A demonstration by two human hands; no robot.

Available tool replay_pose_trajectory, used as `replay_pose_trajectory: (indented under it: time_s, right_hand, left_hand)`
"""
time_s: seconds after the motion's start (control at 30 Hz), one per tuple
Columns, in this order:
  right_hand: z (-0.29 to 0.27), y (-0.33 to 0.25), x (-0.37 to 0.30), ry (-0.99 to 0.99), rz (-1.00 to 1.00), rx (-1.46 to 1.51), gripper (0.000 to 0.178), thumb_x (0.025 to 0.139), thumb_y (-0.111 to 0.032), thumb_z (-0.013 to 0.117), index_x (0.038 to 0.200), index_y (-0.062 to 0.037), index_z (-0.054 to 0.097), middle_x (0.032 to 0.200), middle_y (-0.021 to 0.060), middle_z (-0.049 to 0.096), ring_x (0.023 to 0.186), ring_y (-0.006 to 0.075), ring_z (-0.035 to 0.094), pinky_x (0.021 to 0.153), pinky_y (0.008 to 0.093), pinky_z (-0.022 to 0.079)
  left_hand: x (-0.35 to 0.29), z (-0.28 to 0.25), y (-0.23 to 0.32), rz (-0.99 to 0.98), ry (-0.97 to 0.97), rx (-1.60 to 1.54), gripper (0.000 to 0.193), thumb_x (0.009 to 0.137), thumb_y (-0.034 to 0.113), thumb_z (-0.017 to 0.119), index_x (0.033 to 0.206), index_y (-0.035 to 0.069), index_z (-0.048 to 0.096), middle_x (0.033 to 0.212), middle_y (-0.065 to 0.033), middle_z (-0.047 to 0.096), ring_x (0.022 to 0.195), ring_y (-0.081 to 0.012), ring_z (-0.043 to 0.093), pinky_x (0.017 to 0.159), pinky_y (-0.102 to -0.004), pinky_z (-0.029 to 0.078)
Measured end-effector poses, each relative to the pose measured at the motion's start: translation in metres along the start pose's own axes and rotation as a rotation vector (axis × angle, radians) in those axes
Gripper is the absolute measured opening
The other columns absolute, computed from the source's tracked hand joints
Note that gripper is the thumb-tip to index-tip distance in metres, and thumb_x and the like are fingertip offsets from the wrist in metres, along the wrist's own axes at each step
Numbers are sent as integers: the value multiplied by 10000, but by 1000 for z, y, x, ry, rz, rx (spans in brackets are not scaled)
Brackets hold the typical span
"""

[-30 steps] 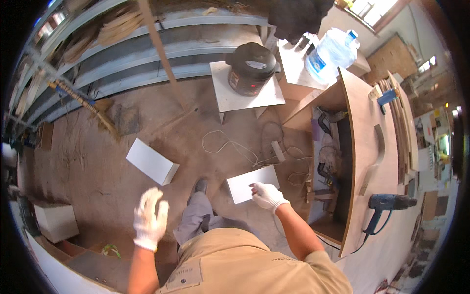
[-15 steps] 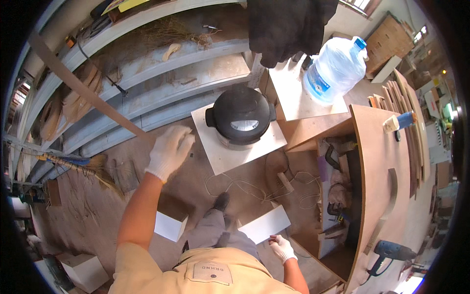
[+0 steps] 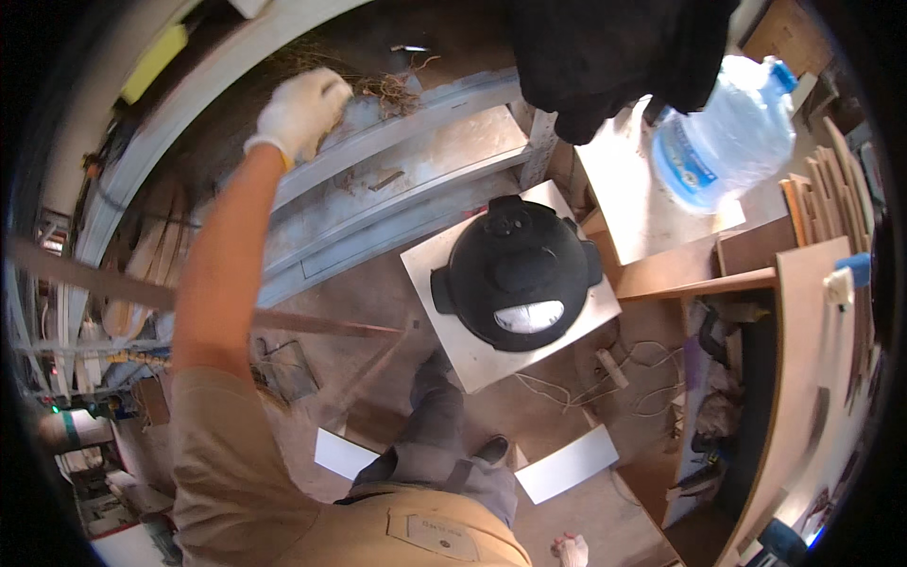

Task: The person unpacks flat-pack furniture components from cardboard, removes protective paper, and assembles parts using a utility knife and a heat gun. They apply edge banding to a board and stack finished pieces on a workbench.

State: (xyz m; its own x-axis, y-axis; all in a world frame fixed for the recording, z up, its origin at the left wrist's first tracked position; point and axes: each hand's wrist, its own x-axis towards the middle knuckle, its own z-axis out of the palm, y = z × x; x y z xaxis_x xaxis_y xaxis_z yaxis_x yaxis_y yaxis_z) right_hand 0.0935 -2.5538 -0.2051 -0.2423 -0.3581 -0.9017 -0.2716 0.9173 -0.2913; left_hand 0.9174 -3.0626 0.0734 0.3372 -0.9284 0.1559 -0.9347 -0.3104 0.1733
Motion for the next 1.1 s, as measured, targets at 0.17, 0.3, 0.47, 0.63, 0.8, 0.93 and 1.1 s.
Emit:
replay_pose_trajectory:
  time_s: [0.17, 0.3, 0.47, 0.63, 0.8, 0.93, 1.1]
  right_hand:
    - [95, -29, -21, -116, -282, -635, 177, 849, -120, 660, 965, 1, 716, 1015, 230, 727, 940, 385, 694, 831, 445, 574]
    - [189, -153, -59, -231, -152, -349, 242, 865, -123, 652, 1031, 18, 758, 1046, 216, 735, 953, 334, 705, 847, 414, 575]
    - [210, -203, -32, -133, 81, 138, 407, 935, 19, 504, 1333, 81, 569, 1090, 220, 706, 947, 299, 726, 846, 382, 615]
    - [209, -222, -23, -179, -24, 192, 491, 929, -91, 500, 1378, 75, 605, 1172, 174, 724, 1019, 234, 718, 885, 341, 588]
    - [198, -120, 3, -197, -164, -121, 468, 895, -86, 473, 1305, 75, 632, 1047, 128, 723, 873, 206, 677, 779, 326, 560]
    - [199, -112, -21, -215, -166, -280, 307, 865, -110, 575, 1088, 19, 741, 1026, 143, 737, 901, 228, 684, 819, 346, 553]
    - [183, -57, -12, -197, -443, -528, 200, 869, -162, 641, 798, -48, 788, 974, 167, 753, 955, 265, 698, 856, 388, 547]
  left_hand:
    - [98, 17, -64, 176, 119, 189, 408, 1020, 414, 573, 1213, 93, 734, 1237, -159, 745, 1173, -404, 677, 1021, -476, 520]
    - [48, 40, -24, 246, 262, -196, 357, 991, 308, 659, 1200, 31, 742, 1225, -175, 751, 1155, -327, 719, 1018, -412, 541]
    - [-45, 71, -49, 166, 312, -278, 213, 963, 102, 693, 1153, 10, 724, 1168, -154, 730, 1085, -287, 705, 981, -384, 539]
    - [-91, 75, -63, 117, 311, -334, 242, 918, 42, 715, 1157, 6, 708, 1163, -171, 720, 1014, -317, 700, 935, -399, 548]
    - [-115, 65, -61, 252, 259, -348, 285, 902, 26, 723, 1186, 14, 694, 1203, -174, 711, 1040, -325, 695, 952, -403, 550]
    - [-146, 67, -63, 218, 216, -300, 310, 903, 85, 731, 1204, 28, 688, 1237, -189, 704, 1083, -365, 692, 971, -446, 552]
    - [-180, 83, -59, 213, 147, -151, 386, 918, 224, 732, 1268, 70, 675, 1342, -182, 644, 1232, -377, 633, 1064, -491, 500]
